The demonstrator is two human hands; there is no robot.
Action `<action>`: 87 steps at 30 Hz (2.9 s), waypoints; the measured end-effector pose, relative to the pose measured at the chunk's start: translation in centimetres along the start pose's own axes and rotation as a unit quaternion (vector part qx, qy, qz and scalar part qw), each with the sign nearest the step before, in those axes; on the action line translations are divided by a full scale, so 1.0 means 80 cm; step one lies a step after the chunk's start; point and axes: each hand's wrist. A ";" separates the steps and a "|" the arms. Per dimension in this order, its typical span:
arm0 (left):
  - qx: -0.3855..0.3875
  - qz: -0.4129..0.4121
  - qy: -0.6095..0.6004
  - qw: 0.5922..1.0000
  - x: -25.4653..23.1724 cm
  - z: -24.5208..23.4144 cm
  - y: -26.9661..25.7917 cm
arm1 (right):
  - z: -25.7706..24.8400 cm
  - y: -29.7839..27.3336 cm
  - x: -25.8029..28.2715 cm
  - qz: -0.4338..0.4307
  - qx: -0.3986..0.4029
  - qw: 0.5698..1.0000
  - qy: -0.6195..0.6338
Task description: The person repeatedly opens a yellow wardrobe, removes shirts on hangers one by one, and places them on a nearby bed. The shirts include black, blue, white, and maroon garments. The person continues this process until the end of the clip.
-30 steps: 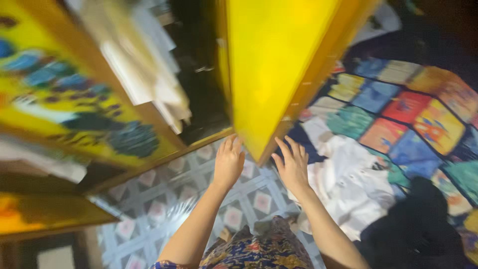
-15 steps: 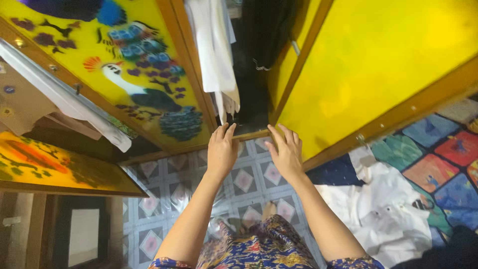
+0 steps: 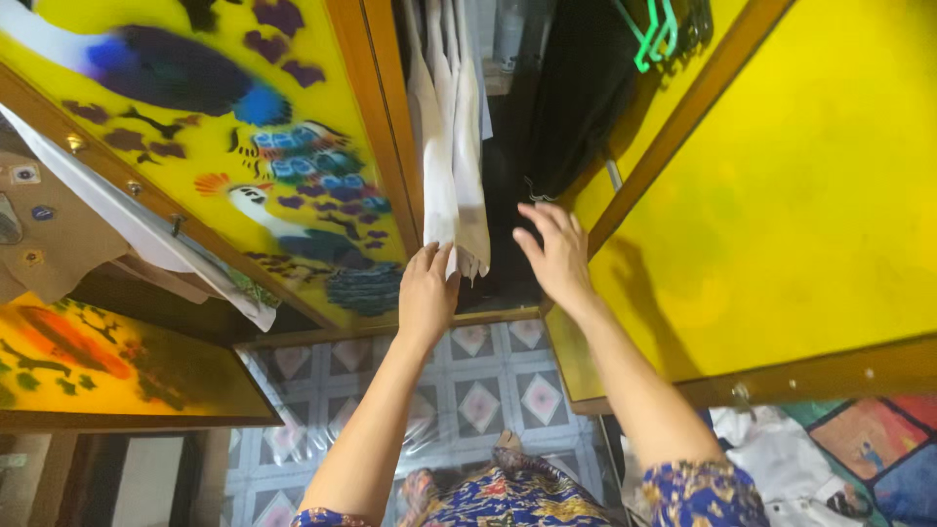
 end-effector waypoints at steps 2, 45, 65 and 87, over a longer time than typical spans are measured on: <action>0.000 -0.003 -0.001 1.000 0.003 0.005 0.013 | 0.003 0.044 -0.011 -0.022 -0.013 1.000 0.011; 0.145 0.065 -0.078 0.984 0.060 0.029 0.151 | 0.044 0.337 -0.068 0.036 -0.190 0.980 -0.038; 0.216 0.102 -0.120 0.964 0.048 0.039 0.131 | 0.020 0.142 -0.068 0.072 -0.176 0.971 -0.147; 0.312 0.222 -0.140 0.913 -0.129 0.130 -0.003 | -0.174 -0.305 0.051 0.276 -0.271 0.894 -0.228</action>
Point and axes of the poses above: each hand's wrist, its own y-axis towards the middle knuckle, its own z-axis out of the palm, x = y × z, and after that the axes turned 8 degrees about -z, right-handed
